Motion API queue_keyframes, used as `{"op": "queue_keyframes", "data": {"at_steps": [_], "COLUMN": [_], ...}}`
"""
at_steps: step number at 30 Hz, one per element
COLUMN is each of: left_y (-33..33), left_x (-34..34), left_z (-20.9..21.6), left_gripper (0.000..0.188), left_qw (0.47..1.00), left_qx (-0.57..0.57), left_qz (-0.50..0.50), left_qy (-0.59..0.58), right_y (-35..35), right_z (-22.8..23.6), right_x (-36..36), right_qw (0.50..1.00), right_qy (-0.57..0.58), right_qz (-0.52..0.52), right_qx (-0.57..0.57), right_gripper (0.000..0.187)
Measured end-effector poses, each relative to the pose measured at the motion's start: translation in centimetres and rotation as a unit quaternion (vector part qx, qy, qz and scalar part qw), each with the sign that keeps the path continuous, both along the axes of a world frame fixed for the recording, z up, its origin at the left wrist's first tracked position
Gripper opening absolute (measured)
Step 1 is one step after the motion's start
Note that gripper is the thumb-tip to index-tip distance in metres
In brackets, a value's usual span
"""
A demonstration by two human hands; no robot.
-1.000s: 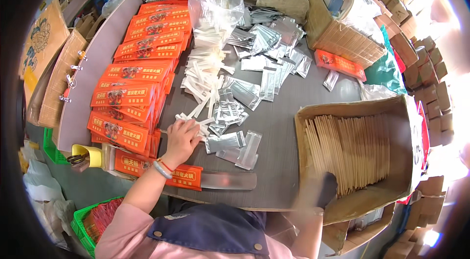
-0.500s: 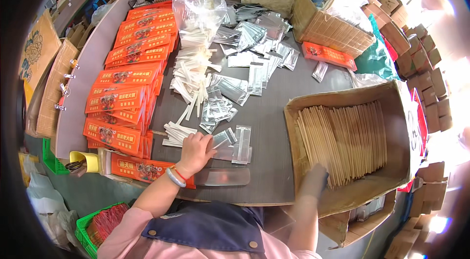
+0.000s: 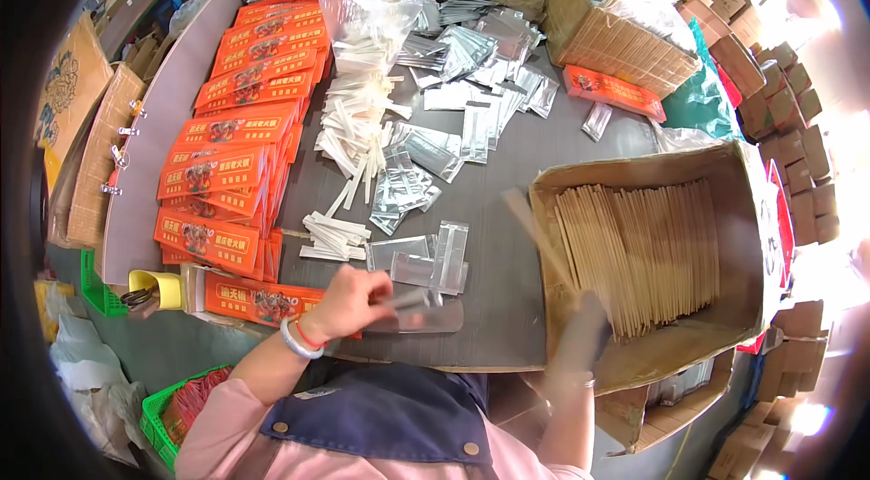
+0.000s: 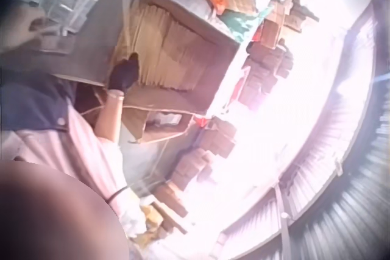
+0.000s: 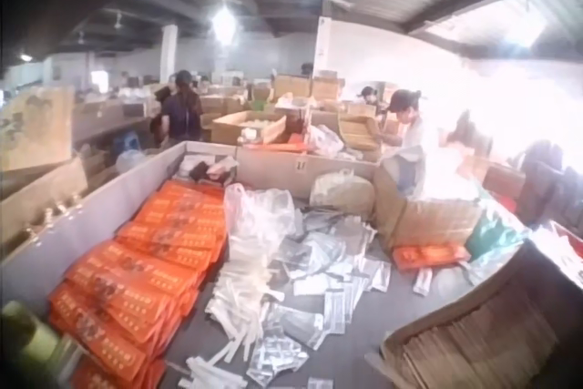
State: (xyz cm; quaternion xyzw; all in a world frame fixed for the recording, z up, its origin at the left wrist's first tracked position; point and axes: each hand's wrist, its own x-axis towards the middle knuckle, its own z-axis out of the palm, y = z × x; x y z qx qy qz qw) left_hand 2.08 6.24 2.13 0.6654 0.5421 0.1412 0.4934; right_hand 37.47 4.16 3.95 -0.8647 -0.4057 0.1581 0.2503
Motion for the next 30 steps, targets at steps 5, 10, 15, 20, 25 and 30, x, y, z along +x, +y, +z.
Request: {"op": "queue_keyframes", "data": {"at_steps": [5, 10, 15, 20, 25, 30], "left_y": [-4.2, -6.3, -5.7, -6.1, -4.3, -3.8], "left_x": [0.1, -3.1, -0.2, -0.7, -0.6, -1.0], "left_z": [-1.5, -1.8, -1.3, -2.6, -2.8, 1.2], "left_gripper": [0.047, 0.065, 0.077, 0.081, 0.073, 0.019], "left_qw": [0.964, 0.950, 0.957, 0.952, 0.961, 0.905], "left_qx": [0.227, 0.275, 0.267, 0.269, 0.250, 0.257], "left_qz": [-0.014, 0.047, -0.009, -0.023, -0.059, -0.257], "left_qy": [0.137, 0.141, 0.116, 0.142, 0.101, 0.222], "right_y": [-0.7, -1.1, -0.2, -1.3, -2.2, -0.7], "right_z": [-0.8, -1.2, -6.0, -7.1, -5.8, -0.6], "right_x": [-2.6, -4.2, -10.0, -8.5, -16.5, -14.5], "right_qw": [0.917, 0.842, 0.788, 0.872, 0.827, 0.800], "right_qy": [-0.060, -0.082, 0.035, 0.003, 0.294, -0.080], "right_qz": [0.394, 0.523, 0.600, 0.488, 0.474, 0.591], "right_qx": [0.016, -0.099, 0.130, 0.027, 0.067, 0.064], "right_gripper": [0.020, 0.023, 0.026, 0.024, 0.043, 0.059]}}
